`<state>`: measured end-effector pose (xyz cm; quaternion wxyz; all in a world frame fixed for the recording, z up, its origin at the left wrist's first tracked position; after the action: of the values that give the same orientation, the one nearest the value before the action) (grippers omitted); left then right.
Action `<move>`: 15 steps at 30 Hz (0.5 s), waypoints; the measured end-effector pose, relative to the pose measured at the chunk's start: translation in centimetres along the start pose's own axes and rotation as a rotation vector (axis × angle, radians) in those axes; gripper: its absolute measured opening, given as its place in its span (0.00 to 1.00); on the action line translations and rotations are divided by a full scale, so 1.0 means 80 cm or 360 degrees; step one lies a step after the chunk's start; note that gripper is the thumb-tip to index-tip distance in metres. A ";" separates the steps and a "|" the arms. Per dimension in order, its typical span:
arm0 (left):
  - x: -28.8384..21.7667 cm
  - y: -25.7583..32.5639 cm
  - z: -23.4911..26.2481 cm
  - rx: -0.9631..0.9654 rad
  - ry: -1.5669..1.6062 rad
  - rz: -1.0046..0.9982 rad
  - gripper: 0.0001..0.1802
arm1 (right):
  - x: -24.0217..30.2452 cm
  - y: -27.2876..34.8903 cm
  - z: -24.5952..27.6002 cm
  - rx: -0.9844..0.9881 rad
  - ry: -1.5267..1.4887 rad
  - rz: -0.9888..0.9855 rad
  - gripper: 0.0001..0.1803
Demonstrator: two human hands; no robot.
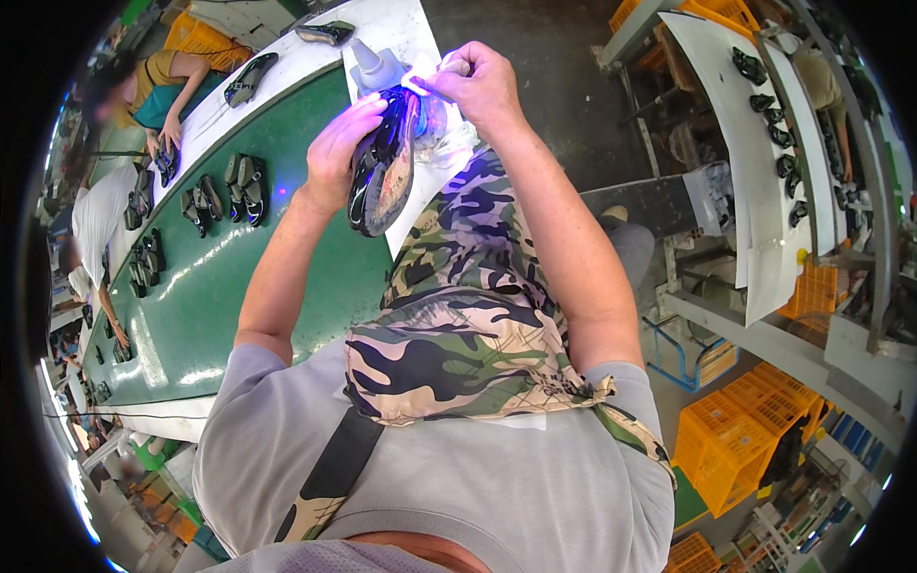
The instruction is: Polishing or applying treatment to the soles and edges of black shoes on a production line.
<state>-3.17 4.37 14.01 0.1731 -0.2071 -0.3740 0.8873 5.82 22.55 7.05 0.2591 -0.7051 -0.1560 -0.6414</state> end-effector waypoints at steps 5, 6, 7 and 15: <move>0.004 0.001 -0.014 0.0068 -0.0035 0.0047 0.27 | -0.009 0.024 -0.012 0.0181 -0.0257 -0.0164 0.08; 0.009 0.003 -0.016 0.0058 -0.0045 0.0089 0.27 | -0.014 0.029 -0.018 0.0245 -0.0411 -0.0212 0.08; 0.014 0.005 -0.019 0.0049 -0.0054 0.0131 0.28 | -0.017 0.032 -0.017 0.0239 -0.0415 -0.0217 0.08; 0.032 0.019 -0.037 0.0055 -0.0107 0.0271 0.27 | -0.012 0.052 -0.016 0.0272 -0.0580 -0.0325 0.09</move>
<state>-4.12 6.29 10.38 0.0879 -0.2052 -0.3451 0.9116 6.90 18.54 5.47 0.2190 -0.7654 -0.3246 -0.5107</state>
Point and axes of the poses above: each hand's wrist, its own y-axis away from the middle knuckle, its own z-axis out of the back of the hand, x = y × z, the point moved 10 cm from there along -y, towards the middle knuckle
